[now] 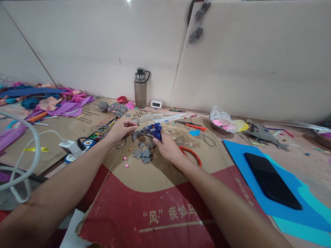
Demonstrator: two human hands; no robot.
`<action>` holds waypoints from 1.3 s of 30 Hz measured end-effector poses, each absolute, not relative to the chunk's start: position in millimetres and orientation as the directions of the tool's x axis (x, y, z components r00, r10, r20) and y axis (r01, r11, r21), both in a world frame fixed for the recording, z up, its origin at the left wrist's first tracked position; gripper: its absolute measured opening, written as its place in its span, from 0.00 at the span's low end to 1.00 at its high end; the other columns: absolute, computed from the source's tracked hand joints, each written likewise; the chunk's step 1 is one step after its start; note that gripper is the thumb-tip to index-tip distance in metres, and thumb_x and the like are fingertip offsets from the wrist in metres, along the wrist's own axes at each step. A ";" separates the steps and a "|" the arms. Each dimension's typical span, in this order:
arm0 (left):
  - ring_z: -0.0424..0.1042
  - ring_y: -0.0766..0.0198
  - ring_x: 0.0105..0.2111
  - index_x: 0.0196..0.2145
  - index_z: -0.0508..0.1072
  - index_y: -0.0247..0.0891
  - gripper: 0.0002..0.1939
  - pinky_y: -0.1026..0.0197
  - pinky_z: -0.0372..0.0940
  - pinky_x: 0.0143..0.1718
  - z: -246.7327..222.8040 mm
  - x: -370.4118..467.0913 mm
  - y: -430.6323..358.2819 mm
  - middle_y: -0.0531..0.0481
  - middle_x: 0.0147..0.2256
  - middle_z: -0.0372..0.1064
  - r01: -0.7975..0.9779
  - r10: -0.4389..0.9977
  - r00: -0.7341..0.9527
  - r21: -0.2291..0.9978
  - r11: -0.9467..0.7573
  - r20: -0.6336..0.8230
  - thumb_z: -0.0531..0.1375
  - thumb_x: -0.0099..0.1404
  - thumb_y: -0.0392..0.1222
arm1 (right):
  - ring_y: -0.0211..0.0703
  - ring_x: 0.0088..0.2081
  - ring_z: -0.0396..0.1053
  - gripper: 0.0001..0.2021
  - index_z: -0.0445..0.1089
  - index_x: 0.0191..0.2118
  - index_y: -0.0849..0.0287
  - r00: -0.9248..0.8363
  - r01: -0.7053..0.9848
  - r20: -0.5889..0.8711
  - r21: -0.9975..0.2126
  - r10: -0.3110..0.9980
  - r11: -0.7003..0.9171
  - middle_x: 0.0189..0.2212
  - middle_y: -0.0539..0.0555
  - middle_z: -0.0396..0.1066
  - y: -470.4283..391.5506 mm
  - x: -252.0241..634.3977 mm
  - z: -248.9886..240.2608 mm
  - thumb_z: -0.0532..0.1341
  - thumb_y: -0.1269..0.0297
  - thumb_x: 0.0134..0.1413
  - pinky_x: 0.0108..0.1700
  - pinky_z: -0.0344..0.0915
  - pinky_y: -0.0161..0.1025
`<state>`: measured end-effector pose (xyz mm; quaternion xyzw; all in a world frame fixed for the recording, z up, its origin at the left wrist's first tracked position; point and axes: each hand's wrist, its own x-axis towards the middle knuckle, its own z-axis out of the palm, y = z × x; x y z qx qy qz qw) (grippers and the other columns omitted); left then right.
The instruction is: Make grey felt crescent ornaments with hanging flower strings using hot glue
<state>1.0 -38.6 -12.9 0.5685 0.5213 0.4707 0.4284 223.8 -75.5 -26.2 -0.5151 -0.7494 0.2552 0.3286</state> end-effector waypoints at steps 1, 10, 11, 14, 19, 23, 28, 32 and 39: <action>0.57 0.73 0.18 0.28 0.73 0.33 0.14 0.66 0.53 0.22 -12.4 1.5 -39.1 0.57 0.18 0.63 0.183 0.996 0.011 0.980 -0.084 0.083 0.67 0.45 0.44 | 0.52 0.47 0.67 0.20 0.62 0.54 0.60 -0.253 0.606 0.230 -0.720 0.940 0.339 0.46 0.61 0.70 -75.4 223.7 -26.6 0.55 0.62 0.55 0.52 0.60 0.51; 0.57 0.73 0.18 0.28 0.72 0.33 0.15 0.68 0.51 0.21 -14.8 1.3 -36.8 0.55 0.19 0.64 0.168 0.998 0.033 0.984 -0.063 0.058 0.67 0.45 0.45 | 0.51 0.47 0.67 0.19 0.62 0.53 0.60 -0.261 0.603 0.216 -0.725 0.941 0.333 0.46 0.61 0.70 -73.7 222.7 -28.1 0.55 0.63 0.55 0.51 0.61 0.50; 0.56 0.73 0.18 0.28 0.73 0.33 0.15 0.67 0.51 0.21 -14.9 1.0 -36.6 0.55 0.19 0.64 0.177 0.998 0.033 0.982 -0.064 0.059 0.67 0.45 0.45 | 0.51 0.47 0.67 0.20 0.62 0.53 0.61 -0.262 0.600 0.216 -0.727 0.940 0.334 0.46 0.61 0.70 -73.6 222.4 -27.8 0.55 0.63 0.55 0.51 0.61 0.50; 0.57 0.72 0.19 0.29 0.73 0.33 0.16 0.67 0.52 0.21 -14.7 0.5 -36.7 0.55 0.20 0.65 0.202 0.998 0.029 0.978 -0.061 0.056 0.67 0.45 0.47 | 0.51 0.47 0.67 0.19 0.63 0.53 0.61 -0.261 0.599 0.229 -0.724 0.938 0.343 0.46 0.61 0.70 -73.4 221.7 -27.4 0.55 0.64 0.55 0.51 0.61 0.50; 0.58 0.72 0.19 0.29 0.72 0.33 0.16 0.67 0.51 0.21 -14.4 1.2 -37.3 0.54 0.20 0.65 0.213 0.998 0.033 0.975 -0.060 0.054 0.67 0.45 0.47 | 0.52 0.46 0.68 0.18 0.64 0.52 0.61 -0.251 0.620 0.219 -0.711 0.943 0.331 0.45 0.61 0.71 -73.9 221.3 -27.2 0.55 0.63 0.55 0.50 0.61 0.50; 0.56 0.74 0.18 0.29 0.72 0.33 0.14 0.68 0.50 0.20 -14.9 1.3 -37.1 0.56 0.19 0.63 0.205 0.998 0.036 0.977 -0.060 0.053 0.66 0.46 0.45 | 0.51 0.47 0.67 0.19 0.63 0.53 0.61 -0.250 0.621 0.204 -0.716 0.947 0.318 0.46 0.62 0.70 -74.0 220.7 -27.4 0.55 0.63 0.55 0.51 0.61 0.49; 0.57 0.73 0.18 0.28 0.72 0.33 0.15 0.68 0.51 0.20 -16.5 0.5 -35.1 0.55 0.19 0.64 0.221 0.998 0.037 0.973 -0.060 0.054 0.67 0.46 0.45 | 0.51 0.46 0.68 0.19 0.63 0.53 0.61 -0.245 0.634 0.185 -0.713 0.952 0.301 0.45 0.61 0.71 -73.4 219.6 -27.4 0.55 0.64 0.55 0.50 0.61 0.49; 0.59 0.72 0.19 0.28 0.73 0.34 0.16 0.67 0.54 0.21 -17.5 0.8 -34.4 0.55 0.19 0.65 0.208 0.998 0.031 0.976 -0.059 0.054 0.68 0.45 0.46 | 0.51 0.46 0.68 0.19 0.62 0.53 0.61 -0.242 0.640 0.176 -0.710 0.954 0.293 0.46 0.61 0.71 -73.7 219.0 -26.1 0.55 0.63 0.55 0.50 0.61 0.48; 0.61 0.72 0.20 0.27 0.73 0.34 0.14 0.67 0.55 0.21 -17.6 0.3 -34.4 0.54 0.20 0.67 0.202 0.998 0.040 0.977 -0.063 0.056 0.68 0.45 0.45 | 0.51 0.46 0.68 0.18 0.63 0.52 0.62 -0.244 0.662 0.171 -0.690 0.955 0.293 0.45 0.62 0.71 -73.1 218.9 -26.4 0.55 0.63 0.56 0.50 0.61 0.47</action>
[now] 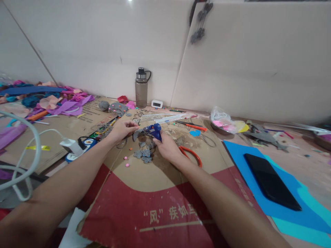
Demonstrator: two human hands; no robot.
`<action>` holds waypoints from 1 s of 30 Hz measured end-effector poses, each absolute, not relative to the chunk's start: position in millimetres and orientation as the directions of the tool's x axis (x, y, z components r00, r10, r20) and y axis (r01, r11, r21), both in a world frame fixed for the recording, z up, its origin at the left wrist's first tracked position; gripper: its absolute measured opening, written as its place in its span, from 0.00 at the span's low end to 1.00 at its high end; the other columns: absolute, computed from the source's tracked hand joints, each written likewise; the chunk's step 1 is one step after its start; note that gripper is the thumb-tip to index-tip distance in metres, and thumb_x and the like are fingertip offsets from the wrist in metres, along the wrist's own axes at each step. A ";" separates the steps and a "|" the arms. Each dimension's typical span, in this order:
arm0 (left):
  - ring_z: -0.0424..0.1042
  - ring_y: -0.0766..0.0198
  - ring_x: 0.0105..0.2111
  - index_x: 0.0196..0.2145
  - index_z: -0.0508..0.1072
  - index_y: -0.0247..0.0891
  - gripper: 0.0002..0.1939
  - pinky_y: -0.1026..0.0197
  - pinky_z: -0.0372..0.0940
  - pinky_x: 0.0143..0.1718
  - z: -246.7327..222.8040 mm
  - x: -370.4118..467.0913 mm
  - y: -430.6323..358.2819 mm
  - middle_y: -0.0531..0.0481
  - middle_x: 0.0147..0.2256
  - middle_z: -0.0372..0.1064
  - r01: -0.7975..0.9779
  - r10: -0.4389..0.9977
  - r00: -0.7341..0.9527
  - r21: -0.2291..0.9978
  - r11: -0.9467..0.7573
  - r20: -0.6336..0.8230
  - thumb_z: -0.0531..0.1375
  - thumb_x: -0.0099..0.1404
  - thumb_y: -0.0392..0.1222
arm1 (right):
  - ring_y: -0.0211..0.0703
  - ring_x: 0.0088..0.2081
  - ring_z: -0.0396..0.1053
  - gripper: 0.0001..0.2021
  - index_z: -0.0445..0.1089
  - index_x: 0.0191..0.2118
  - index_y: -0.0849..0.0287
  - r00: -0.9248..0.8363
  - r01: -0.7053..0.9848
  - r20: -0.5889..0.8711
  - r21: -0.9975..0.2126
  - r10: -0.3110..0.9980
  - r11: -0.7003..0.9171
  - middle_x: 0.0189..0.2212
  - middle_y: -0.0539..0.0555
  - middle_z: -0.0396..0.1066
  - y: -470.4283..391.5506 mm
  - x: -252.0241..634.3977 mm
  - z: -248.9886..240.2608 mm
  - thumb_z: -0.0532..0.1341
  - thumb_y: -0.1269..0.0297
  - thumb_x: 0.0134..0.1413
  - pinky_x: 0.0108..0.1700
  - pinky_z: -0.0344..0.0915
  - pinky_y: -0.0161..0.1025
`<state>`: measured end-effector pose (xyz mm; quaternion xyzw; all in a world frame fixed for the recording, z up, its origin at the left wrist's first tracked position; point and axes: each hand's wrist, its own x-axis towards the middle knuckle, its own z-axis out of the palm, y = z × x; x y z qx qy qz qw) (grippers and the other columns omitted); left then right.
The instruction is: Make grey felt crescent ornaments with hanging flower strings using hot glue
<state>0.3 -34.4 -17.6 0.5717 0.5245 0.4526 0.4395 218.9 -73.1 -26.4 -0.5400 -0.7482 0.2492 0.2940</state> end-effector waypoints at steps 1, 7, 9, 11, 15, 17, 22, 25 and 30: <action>0.61 0.72 0.20 0.27 0.73 0.33 0.14 0.67 0.55 0.21 -17.8 0.2 -34.3 0.54 0.20 0.67 0.207 0.997 0.044 0.976 -0.068 0.060 0.68 0.45 0.45 | 0.51 0.46 0.68 0.18 0.63 0.52 0.62 -0.244 0.662 0.170 -0.691 0.955 0.292 0.45 0.61 0.71 -73.1 219.0 -26.5 0.55 0.63 0.56 0.50 0.61 0.47; 0.63 0.70 0.21 0.28 0.74 0.34 0.16 0.66 0.57 0.23 -21.4 -0.4 -32.2 0.52 0.23 0.70 0.222 0.999 0.032 0.974 -0.045 0.039 0.68 0.44 0.46 | 0.50 0.44 0.68 0.16 0.64 0.50 0.60 -0.244 0.666 0.179 -0.684 0.953 0.299 0.44 0.60 0.71 -73.3 219.4 -26.8 0.55 0.64 0.55 0.47 0.62 0.46; 0.64 0.70 0.22 0.29 0.74 0.34 0.16 0.66 0.57 0.23 -23.0 -0.8 -31.3 0.51 0.24 0.70 0.220 0.999 0.030 0.975 -0.040 0.034 0.68 0.45 0.46 | 0.49 0.43 0.69 0.16 0.65 0.49 0.60 -0.239 0.673 0.174 -0.679 0.955 0.292 0.42 0.59 0.72 -73.4 219.5 -26.4 0.56 0.64 0.55 0.46 0.62 0.46; 0.63 0.71 0.20 0.29 0.74 0.34 0.15 0.66 0.56 0.22 -23.5 -0.8 -31.2 0.52 0.23 0.70 0.230 0.999 0.019 0.973 -0.034 0.031 0.68 0.45 0.45 | 0.49 0.41 0.69 0.15 0.65 0.48 0.59 -0.235 0.678 0.164 -0.679 0.958 0.282 0.40 0.58 0.72 -73.5 219.7 -26.1 0.56 0.64 0.55 0.45 0.63 0.46; 0.60 0.71 0.18 0.27 0.74 0.34 0.13 0.66 0.55 0.21 -21.4 0.7 -33.7 0.54 0.20 0.67 0.259 0.999 0.019 0.965 -0.030 0.026 0.68 0.45 0.44 | 0.49 0.40 0.69 0.13 0.66 0.46 0.58 -0.228 0.679 0.165 -0.680 0.960 0.278 0.39 0.57 0.73 -74.0 219.4 -25.8 0.56 0.63 0.55 0.44 0.63 0.45; 0.60 0.71 0.19 0.27 0.74 0.34 0.13 0.66 0.55 0.21 -19.7 1.6 -35.4 0.54 0.20 0.67 0.259 0.999 0.031 0.965 -0.040 0.033 0.68 0.45 0.45 | 0.49 0.40 0.69 0.13 0.66 0.46 0.58 -0.230 0.675 0.168 -0.682 0.958 0.282 0.40 0.57 0.73 -74.6 219.1 -25.5 0.56 0.63 0.55 0.44 0.63 0.45; 0.60 0.71 0.18 0.28 0.74 0.34 0.13 0.66 0.53 0.20 -17.5 1.6 -37.5 0.54 0.19 0.67 0.294 0.999 0.033 0.956 -0.024 0.015 0.67 0.47 0.45 | 0.50 0.41 0.69 0.13 0.66 0.46 0.59 -0.225 0.689 0.148 -0.675 0.963 0.264 0.40 0.59 0.72 -76.1 219.4 -23.2 0.56 0.63 0.55 0.45 0.63 0.46; 0.60 0.71 0.17 0.29 0.75 0.34 0.14 0.66 0.52 0.19 -20.2 -0.2 -35.4 0.54 0.18 0.66 0.313 0.999 0.047 0.949 -0.031 0.017 0.66 0.47 0.46 | 0.51 0.40 0.69 0.12 0.66 0.45 0.59 -0.228 0.725 0.140 -0.637 0.964 0.264 0.39 0.60 0.72 -77.5 219.6 -20.4 0.56 0.63 0.55 0.44 0.63 0.47; 0.61 0.70 0.20 0.30 0.76 0.34 0.15 0.66 0.53 0.21 -29.1 -3.8 -28.5 0.51 0.22 0.71 0.351 0.997 0.059 0.934 -0.073 0.055 0.66 0.47 0.48 | 0.53 0.41 0.69 0.10 0.67 0.43 0.59 -0.268 0.784 0.176 -0.531 0.947 0.321 0.40 0.61 0.72 -82.8 217.4 -12.5 0.56 0.63 0.56 0.42 0.63 0.46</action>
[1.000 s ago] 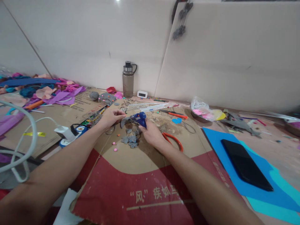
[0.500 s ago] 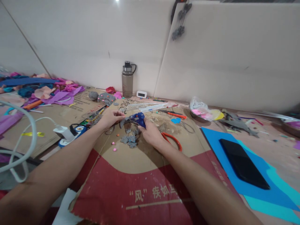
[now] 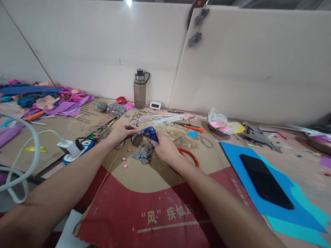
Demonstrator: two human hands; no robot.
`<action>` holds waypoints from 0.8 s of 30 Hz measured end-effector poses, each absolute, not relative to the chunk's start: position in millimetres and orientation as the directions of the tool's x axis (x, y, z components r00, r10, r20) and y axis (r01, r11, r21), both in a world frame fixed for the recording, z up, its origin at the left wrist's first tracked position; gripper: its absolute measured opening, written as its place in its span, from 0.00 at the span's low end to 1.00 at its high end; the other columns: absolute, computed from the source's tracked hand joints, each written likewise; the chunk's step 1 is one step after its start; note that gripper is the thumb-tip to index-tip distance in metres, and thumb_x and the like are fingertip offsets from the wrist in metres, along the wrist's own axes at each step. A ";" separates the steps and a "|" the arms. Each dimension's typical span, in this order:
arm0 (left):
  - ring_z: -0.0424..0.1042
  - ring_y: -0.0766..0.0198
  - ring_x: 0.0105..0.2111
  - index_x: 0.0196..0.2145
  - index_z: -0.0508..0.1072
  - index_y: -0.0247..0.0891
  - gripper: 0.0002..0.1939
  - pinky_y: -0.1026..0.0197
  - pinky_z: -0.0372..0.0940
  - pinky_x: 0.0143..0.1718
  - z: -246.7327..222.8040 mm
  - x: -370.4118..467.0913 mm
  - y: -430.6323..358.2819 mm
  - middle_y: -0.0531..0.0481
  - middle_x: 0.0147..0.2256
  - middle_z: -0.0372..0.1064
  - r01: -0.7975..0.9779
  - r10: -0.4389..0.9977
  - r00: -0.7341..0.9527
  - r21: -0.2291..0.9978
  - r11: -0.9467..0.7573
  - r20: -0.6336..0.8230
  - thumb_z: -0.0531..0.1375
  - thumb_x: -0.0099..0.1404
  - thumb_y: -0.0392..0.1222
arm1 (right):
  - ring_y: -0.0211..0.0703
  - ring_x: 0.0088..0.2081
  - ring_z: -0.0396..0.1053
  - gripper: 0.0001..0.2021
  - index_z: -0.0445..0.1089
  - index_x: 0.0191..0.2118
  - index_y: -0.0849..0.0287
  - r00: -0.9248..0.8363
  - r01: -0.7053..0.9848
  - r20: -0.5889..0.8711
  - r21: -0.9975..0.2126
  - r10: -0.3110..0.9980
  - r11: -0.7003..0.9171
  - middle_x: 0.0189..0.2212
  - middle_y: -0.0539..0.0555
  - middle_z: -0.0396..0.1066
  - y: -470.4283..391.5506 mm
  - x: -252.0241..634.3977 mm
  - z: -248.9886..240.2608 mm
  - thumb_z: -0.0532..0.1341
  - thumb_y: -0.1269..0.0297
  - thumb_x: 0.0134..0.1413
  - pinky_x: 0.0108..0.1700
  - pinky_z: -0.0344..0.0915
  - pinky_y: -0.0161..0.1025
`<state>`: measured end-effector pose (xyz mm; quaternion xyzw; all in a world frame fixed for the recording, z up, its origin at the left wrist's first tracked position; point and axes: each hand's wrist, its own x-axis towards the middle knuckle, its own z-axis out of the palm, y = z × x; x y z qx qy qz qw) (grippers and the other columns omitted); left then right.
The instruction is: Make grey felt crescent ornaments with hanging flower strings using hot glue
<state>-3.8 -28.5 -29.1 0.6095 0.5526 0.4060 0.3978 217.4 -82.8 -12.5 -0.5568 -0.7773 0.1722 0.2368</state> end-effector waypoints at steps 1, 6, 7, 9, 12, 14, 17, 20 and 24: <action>0.62 0.69 0.20 0.30 0.77 0.34 0.16 0.66 0.54 0.22 -30.2 -4.0 -27.8 0.51 0.23 0.72 0.353 0.996 0.062 0.932 -0.078 0.060 0.67 0.46 0.48 | 0.53 0.41 0.69 0.10 0.67 0.42 0.59 -0.280 0.789 0.182 -0.516 0.943 0.334 0.39 0.61 0.72 -83.8 217.0 -11.0 0.56 0.64 0.56 0.42 0.63 0.46; 0.64 0.67 0.23 0.29 0.78 0.34 0.15 0.65 0.56 0.24 -30.0 -1.4 -28.8 0.49 0.25 0.73 0.361 0.996 0.052 0.929 -0.087 0.074 0.67 0.46 0.47 | 0.54 0.42 0.69 0.11 0.67 0.43 0.59 -0.262 0.762 0.190 -0.561 0.946 0.324 0.40 0.62 0.72 -81.8 218.4 -12.2 0.56 0.63 0.55 0.44 0.63 0.48; 0.64 0.67 0.23 0.29 0.78 0.35 0.14 0.65 0.56 0.25 -29.3 -0.5 -29.5 0.49 0.25 0.73 0.368 0.995 0.048 0.925 -0.094 0.082 0.67 0.46 0.47 | 0.53 0.42 0.69 0.12 0.67 0.44 0.59 -0.251 0.738 0.191 -0.597 0.949 0.315 0.41 0.61 0.72 -80.1 219.2 -14.1 0.56 0.63 0.55 0.45 0.63 0.49; 0.64 0.67 0.23 0.29 0.77 0.35 0.13 0.64 0.56 0.24 -27.7 1.7 -30.9 0.50 0.24 0.73 0.387 0.995 0.031 0.916 -0.103 0.099 0.66 0.47 0.46 | 0.52 0.44 0.69 0.14 0.66 0.47 0.58 -0.234 0.673 0.189 -0.676 0.954 0.300 0.43 0.60 0.72 -76.4 220.8 -18.6 0.56 0.62 0.55 0.47 0.63 0.49; 0.64 0.66 0.23 0.27 0.76 0.36 0.12 0.64 0.57 0.25 -24.7 5.1 -33.4 0.51 0.23 0.72 0.407 0.992 -0.005 0.907 -0.111 0.124 0.67 0.46 0.45 | 0.50 0.46 0.69 0.18 0.63 0.51 0.58 -0.201 0.581 0.194 -0.766 0.960 0.276 0.46 0.58 0.71 -72.4 222.5 -24.8 0.56 0.62 0.55 0.50 0.63 0.49; 0.64 0.67 0.23 0.27 0.76 0.35 0.11 0.64 0.57 0.26 -23.0 6.6 -34.9 0.51 0.23 0.71 0.411 0.989 -0.020 0.903 -0.127 0.148 0.67 0.45 0.44 | 0.50 0.47 0.68 0.19 0.63 0.52 0.58 -0.184 0.538 0.201 -0.799 0.962 0.269 0.46 0.58 0.71 -71.5 223.2 -27.7 0.56 0.61 0.54 0.50 0.63 0.50; 0.63 0.67 0.22 0.27 0.75 0.35 0.11 0.64 0.56 0.25 -22.0 7.1 -36.5 0.52 0.22 0.70 0.425 0.983 -0.017 0.891 -0.161 0.185 0.66 0.47 0.45 | 0.49 0.44 0.69 0.17 0.64 0.49 0.57 -0.188 0.510 0.187 -0.820 0.964 0.259 0.40 0.56 0.73 -71.8 223.7 -30.1 0.56 0.61 0.53 0.49 0.64 0.50; 0.63 0.67 0.22 0.26 0.75 0.35 0.09 0.64 0.56 0.25 -22.4 6.6 -36.9 0.52 0.22 0.70 0.448 0.977 -0.018 0.875 -0.181 0.211 0.65 0.49 0.44 | 0.49 0.41 0.69 0.14 0.65 0.46 0.56 -0.195 0.519 0.177 -0.816 0.965 0.254 0.37 0.54 0.73 -72.3 223.3 -30.3 0.56 0.62 0.52 0.47 0.65 0.50; 0.65 0.66 0.23 0.27 0.76 0.35 0.08 0.64 0.57 0.26 -22.4 7.5 -36.9 0.51 0.23 0.71 0.439 0.981 -0.027 0.884 -0.160 0.191 0.65 0.48 0.42 | 0.48 0.40 0.70 0.15 0.65 0.47 0.57 -0.182 0.537 0.173 -0.807 0.968 0.246 0.36 0.55 0.73 -72.3 222.1 -29.0 0.56 0.62 0.52 0.46 0.65 0.49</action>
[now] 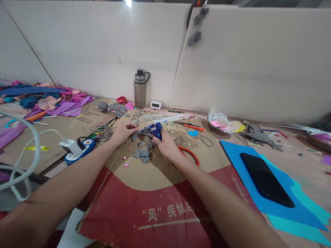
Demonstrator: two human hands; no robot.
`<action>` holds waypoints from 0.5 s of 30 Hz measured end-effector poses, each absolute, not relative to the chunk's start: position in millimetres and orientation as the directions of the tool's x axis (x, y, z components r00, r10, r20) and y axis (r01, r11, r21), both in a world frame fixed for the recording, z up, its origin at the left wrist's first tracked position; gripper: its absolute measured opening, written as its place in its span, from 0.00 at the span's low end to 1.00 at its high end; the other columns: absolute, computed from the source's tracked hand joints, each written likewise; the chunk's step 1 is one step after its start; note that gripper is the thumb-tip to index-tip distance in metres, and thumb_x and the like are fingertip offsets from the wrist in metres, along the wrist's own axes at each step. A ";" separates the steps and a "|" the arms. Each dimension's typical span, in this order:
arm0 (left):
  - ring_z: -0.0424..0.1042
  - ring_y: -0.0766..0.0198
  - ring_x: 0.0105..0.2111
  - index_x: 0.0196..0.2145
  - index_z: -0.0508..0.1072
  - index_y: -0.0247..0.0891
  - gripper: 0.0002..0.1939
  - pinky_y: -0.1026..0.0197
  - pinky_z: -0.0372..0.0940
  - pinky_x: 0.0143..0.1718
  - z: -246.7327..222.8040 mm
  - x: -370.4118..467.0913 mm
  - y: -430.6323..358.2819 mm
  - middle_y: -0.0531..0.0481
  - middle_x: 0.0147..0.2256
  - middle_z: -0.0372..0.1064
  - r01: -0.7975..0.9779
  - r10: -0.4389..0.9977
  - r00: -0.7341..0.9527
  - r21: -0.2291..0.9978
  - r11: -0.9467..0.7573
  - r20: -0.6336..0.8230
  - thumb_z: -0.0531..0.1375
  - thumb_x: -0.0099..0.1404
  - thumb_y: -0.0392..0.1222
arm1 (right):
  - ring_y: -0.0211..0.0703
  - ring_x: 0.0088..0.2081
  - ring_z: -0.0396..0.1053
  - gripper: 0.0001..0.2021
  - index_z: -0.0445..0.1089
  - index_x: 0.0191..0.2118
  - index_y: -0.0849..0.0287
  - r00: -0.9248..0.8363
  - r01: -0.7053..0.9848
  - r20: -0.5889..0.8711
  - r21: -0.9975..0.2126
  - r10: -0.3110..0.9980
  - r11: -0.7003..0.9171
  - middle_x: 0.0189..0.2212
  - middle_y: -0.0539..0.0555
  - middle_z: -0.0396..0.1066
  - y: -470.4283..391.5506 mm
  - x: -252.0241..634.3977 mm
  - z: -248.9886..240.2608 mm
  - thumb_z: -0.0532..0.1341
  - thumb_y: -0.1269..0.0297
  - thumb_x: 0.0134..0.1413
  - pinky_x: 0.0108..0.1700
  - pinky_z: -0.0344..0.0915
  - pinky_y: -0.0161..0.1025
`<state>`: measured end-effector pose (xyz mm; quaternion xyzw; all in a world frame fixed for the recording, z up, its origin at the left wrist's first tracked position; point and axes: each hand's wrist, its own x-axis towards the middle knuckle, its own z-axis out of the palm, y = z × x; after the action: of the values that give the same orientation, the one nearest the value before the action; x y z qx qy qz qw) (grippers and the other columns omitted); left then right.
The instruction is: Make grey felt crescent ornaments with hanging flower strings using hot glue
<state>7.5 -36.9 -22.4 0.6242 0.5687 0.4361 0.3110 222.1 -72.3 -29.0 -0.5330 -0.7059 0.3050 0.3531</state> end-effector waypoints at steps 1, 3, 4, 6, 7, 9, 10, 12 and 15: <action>0.65 0.66 0.24 0.26 0.76 0.35 0.08 0.64 0.57 0.27 -22.0 8.1 -37.2 0.51 0.23 0.71 0.432 0.982 -0.029 0.889 -0.154 0.184 0.65 0.48 0.42 | 0.48 0.40 0.70 0.16 0.64 0.47 0.58 -0.176 0.547 0.163 -0.804 0.971 0.234 0.36 0.55 0.73 -72.1 221.8 -28.8 0.56 0.62 0.52 0.46 0.65 0.49; 0.65 0.67 0.23 0.26 0.76 0.35 0.08 0.64 0.58 0.27 -20.4 9.3 -38.2 0.52 0.22 0.71 0.426 0.984 -0.036 0.894 -0.141 0.173 0.66 0.48 0.42 | 0.49 0.40 0.70 0.17 0.64 0.49 0.58 -0.172 0.564 0.145 -0.796 0.974 0.218 0.37 0.56 0.73 -71.4 221.4 -28.8 0.56 0.62 0.52 0.46 0.65 0.50; 0.64 0.67 0.23 0.25 0.76 0.35 0.08 0.64 0.57 0.27 -19.5 9.7 -38.7 0.52 0.22 0.70 0.430 0.985 -0.042 0.893 -0.133 0.167 0.66 0.47 0.41 | 0.49 0.40 0.70 0.17 0.63 0.49 0.59 -0.174 0.570 0.143 -0.792 0.974 0.219 0.37 0.56 0.73 -70.9 221.2 -29.1 0.56 0.62 0.52 0.46 0.65 0.49; 0.64 0.67 0.23 0.25 0.76 0.35 0.07 0.64 0.58 0.27 -18.4 10.2 -39.4 0.52 0.22 0.71 0.442 0.986 -0.046 0.889 -0.124 0.160 0.66 0.48 0.41 | 0.49 0.40 0.70 0.17 0.63 0.50 0.58 -0.180 0.588 0.150 -0.776 0.972 0.229 0.37 0.56 0.73 -69.9 221.1 -29.8 0.56 0.62 0.53 0.46 0.65 0.49; 0.65 0.67 0.23 0.25 0.76 0.35 0.07 0.64 0.58 0.27 -18.5 10.1 -39.3 0.52 0.22 0.71 0.449 0.986 -0.041 0.885 -0.124 0.159 0.66 0.48 0.40 | 0.49 0.40 0.70 0.17 0.63 0.50 0.58 -0.180 0.607 0.156 -0.759 0.971 0.234 0.38 0.57 0.73 -69.7 220.9 -30.0 0.56 0.62 0.53 0.46 0.65 0.48; 0.65 0.67 0.24 0.26 0.76 0.35 0.07 0.64 0.58 0.28 -20.2 9.6 -38.1 0.51 0.23 0.72 0.460 0.988 -0.022 0.879 -0.128 0.155 0.66 0.49 0.40 | 0.51 0.41 0.70 0.16 0.63 0.49 0.59 -0.178 0.668 0.164 -0.704 0.970 0.242 0.39 0.59 0.72 -70.6 220.2 -29.2 0.55 0.63 0.54 0.45 0.65 0.49; 0.66 0.67 0.24 0.26 0.76 0.35 0.07 0.64 0.58 0.28 -21.5 9.3 -37.2 0.51 0.23 0.72 0.458 0.988 -0.014 0.880 -0.129 0.152 0.66 0.49 0.40 | 0.52 0.41 0.70 0.16 0.64 0.49 0.59 -0.180 0.704 0.166 -0.666 0.969 0.245 0.40 0.60 0.72 -72.1 219.7 -27.9 0.55 0.63 0.55 0.45 0.65 0.49; 0.65 0.67 0.23 0.26 0.76 0.35 0.07 0.64 0.58 0.27 -24.4 8.5 -35.1 0.51 0.23 0.72 0.443 0.990 -0.001 0.888 -0.125 0.139 0.66 0.48 0.41 | 0.54 0.41 0.70 0.14 0.65 0.47 0.59 -0.205 0.768 0.173 -0.582 0.963 0.268 0.39 0.63 0.72 -77.1 218.0 -23.2 0.55 0.64 0.55 0.44 0.64 0.49; 0.64 0.68 0.22 0.25 0.76 0.35 0.07 0.64 0.57 0.25 -27.9 7.7 -32.3 0.52 0.22 0.71 0.441 0.990 0.015 0.888 -0.132 0.139 0.66 0.48 0.41 | 0.55 0.41 0.70 0.11 0.66 0.45 0.57 -0.279 0.808 0.215 -0.474 0.936 0.350 0.39 0.62 0.72 -88.2 214.9 -12.6 0.55 0.65 0.56 0.42 0.64 0.49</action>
<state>7.7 -32.3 -27.9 0.6295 0.5684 0.4116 0.3335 214.9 -88.2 -12.6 -0.5534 -0.7878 0.1372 0.2330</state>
